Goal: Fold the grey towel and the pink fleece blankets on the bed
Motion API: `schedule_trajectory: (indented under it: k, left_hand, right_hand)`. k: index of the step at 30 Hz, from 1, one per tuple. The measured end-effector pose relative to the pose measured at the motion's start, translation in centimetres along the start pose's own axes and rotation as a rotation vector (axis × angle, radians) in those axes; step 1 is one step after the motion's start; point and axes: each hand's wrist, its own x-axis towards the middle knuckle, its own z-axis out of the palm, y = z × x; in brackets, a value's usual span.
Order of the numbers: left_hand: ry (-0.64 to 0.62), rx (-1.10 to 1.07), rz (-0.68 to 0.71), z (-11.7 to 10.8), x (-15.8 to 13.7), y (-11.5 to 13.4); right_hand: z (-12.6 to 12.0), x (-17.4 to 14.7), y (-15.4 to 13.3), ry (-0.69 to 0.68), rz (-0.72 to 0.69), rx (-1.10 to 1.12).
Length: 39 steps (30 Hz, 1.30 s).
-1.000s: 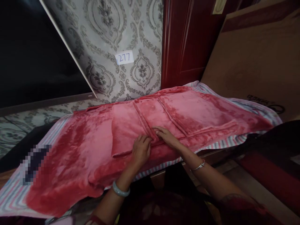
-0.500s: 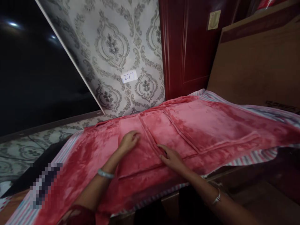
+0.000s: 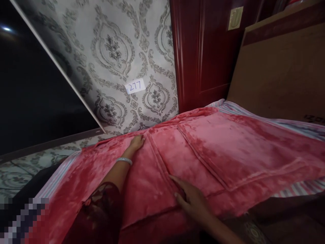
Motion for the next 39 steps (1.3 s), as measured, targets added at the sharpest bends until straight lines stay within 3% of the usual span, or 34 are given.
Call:
schedule_trajectory:
  k: [7, 14, 18, 22, 25, 29, 33, 39]
  left_hand:
    - [-0.015, 0.049, -0.053, 0.6, 4.1, 0.6]
    - [0.094, 0.059, -0.079, -0.3, 3.7, 2.4]
    - [0.173, 0.031, -0.043, -2.2, 4.4, 5.0]
    - [0.205, -0.003, 0.026, -3.0, 6.5, 9.3]
    - [0.185, -0.020, 0.063, -1.9, 8.0, 12.8]
    - [0.098, -0.031, 0.099, 1.4, 8.6, 15.4]
    - [0.026, -0.036, 0.104, 4.2, 8.4, 15.4]
    - [0.074, -0.037, 0.079, 4.3, 9.3, 14.7]
  right_hand:
    - [-0.1, -0.2, -0.6, -0.045, -0.009, -0.069]
    - [0.1, 0.0, -1.8, 0.024, -0.029, -0.029]
    - [-1.4, -0.7, -2.9, 0.127, -0.089, 0.073]
    - [-4.3, -1.6, -2.7, 0.282, -0.124, 0.056]
    - [-6.1, -2.0, -1.3, 0.353, -0.084, 0.057]
    - [-6.9, -2.8, 1.1, 0.379, -0.018, 0.006]
    - [-6.7, -3.4, 2.1, 0.314, 0.007, -0.010]
    - [-7.8, -3.1, 1.6, 0.334, -0.005, -0.004]
